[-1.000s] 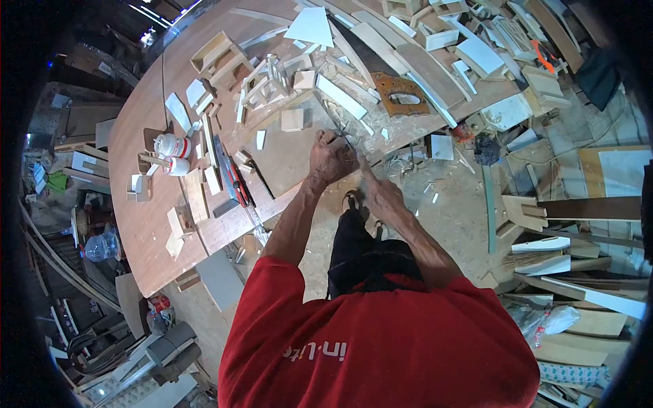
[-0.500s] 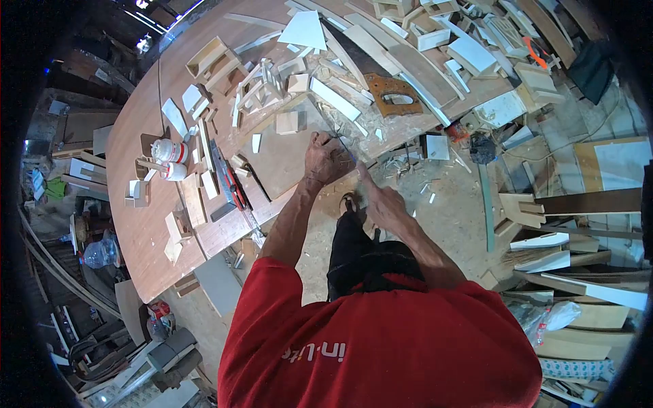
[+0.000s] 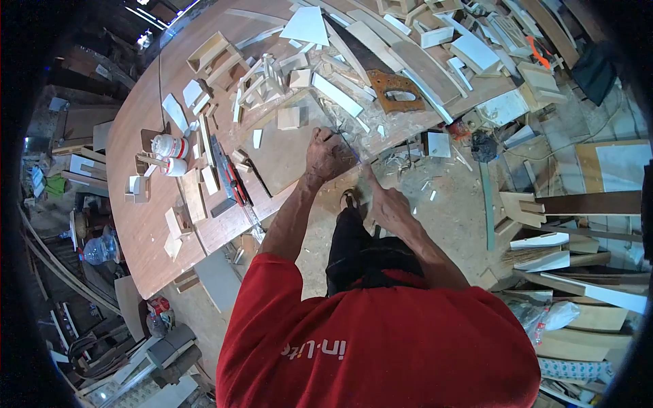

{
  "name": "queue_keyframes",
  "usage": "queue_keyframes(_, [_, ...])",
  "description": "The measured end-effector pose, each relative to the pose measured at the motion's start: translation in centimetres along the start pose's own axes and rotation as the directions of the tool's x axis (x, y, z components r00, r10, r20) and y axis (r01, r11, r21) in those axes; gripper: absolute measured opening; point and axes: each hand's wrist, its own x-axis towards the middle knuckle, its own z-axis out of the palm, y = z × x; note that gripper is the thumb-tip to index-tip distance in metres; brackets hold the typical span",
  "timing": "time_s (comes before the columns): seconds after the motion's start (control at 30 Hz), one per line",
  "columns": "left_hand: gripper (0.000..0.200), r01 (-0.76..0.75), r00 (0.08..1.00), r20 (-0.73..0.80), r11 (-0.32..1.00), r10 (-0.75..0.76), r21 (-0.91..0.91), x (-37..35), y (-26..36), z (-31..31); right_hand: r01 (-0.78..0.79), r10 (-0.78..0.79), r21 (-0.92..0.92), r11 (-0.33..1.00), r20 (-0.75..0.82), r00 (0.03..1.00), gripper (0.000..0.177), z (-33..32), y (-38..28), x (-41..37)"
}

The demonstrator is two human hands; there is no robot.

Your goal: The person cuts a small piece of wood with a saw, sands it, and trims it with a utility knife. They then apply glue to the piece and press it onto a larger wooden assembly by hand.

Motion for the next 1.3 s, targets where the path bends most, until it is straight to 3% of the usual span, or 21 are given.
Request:
queue_keyframes(0.1, [0.020,0.002,0.999,0.037,1.000,-0.002,0.003,0.1,0.0,-0.4,0.005,-0.006,-0.028,1.000,-0.034,0.999,0.085,0.5,0.2,0.7])
queue_keyframes(0.17, [0.023,-0.034,0.999,0.040,0.999,0.033,0.007,-0.1,-0.5,0.1,0.181,-0.174,0.034,0.983,-0.148,0.974,0.088,2.1,1.3,3.4])
queue_keyframes(0.27, [0.026,-0.067,0.997,0.032,0.998,0.066,0.013,0.0,-0.4,0.2,0.217,-0.204,0.047,0.975,-0.204,0.958,0.087,3.4,1.9,4.7])
queue_keyframes(0.3, [0.028,-0.056,0.998,0.019,0.998,0.056,0.011,0.0,-0.1,0.1,0.217,-0.203,0.047,0.975,-0.204,0.958,0.087,3.1,1.7,4.0])
queue_keyframes(0.37, [0.022,-0.018,0.999,0.043,1.000,0.019,-0.003,0.7,1.4,-1.3,0.060,-0.058,0.020,0.998,-0.094,0.994,0.088,2.1,0.8,2.0])
queue_keyframes(0.43, [0.016,0.036,0.997,0.065,0.999,-0.035,-0.022,0.7,1.8,-1.5,0.054,-0.053,0.008,0.999,-0.109,0.993,0.087,3.2,2.2,0.6])
queue_keyframes(0.53, [0.017,0.000,0.998,0.060,1.000,0.001,-0.016,0.3,0.4,-0.8,0.039,-0.041,-0.014,0.999,-0.132,0.990,0.086,3.9,2.6,0.8])
queue_keyframes(0.6, [0.016,0.038,0.990,0.138,0.999,-0.041,0.024,0.0,-0.1,-0.5,0.025,-0.029,-0.034,0.999,-0.134,0.990,0.086,3.8,2.7,1.8])
queue_keyframes(0.63, [0.016,0.043,0.989,0.143,0.999,-0.047,0.026,0.0,-0.2,-0.4,0.076,-0.079,-0.019,0.997,-0.157,0.984,0.084,3.8,2.6,2.7])
queue_keyframes(0.7, [0.024,-0.064,0.998,-0.004,0.998,0.064,0.013,0.3,0.0,-0.4,0.125,-0.122,0.003,0.992,-0.181,0.976,0.083,3.7,2.2,2.6])
queue_keyframes(0.83, [0.023,-0.007,1.000,0.016,1.000,0.007,-0.006,0.7,1.0,-1.1,0.071,-0.078,-0.058,0.996,-0.130,0.988,0.083,1.9,1.7,-0.6])
queue_keyframes(0.9, [0.022,-0.093,0.996,-0.016,0.996,0.093,-0.006,1.0,1.3,-1.6,0.056,-0.067,-0.091,0.994,-0.119,0.991,0.083,1.7,1.6,-1.3])
queue_keyframes(1.0, [0.023,-0.049,0.999,0.000,0.997,0.049,-0.057,0.6,0.7,-1.0,0.013,-0.022,-0.087,0.996,-0.101,0.995,0.085,1.3,0.7,0.3])
queue_keyframes(1.17, [0.021,-0.039,0.999,0.020,0.999,0.039,-0.012,0.4,0.4,-1.0,0.083,-0.082,0.000,0.997,-0.102,0.991,0.087,2.4,1.0,4.4])
queue_keyframes(1.3, [0.014,0.005,1.000,0.019,1.000,-0.005,-0.019,0.3,0.8,-1.0,0.031,-0.030,0.011,0.999,-0.084,0.996,0.086,2.7,2.0,1.2])
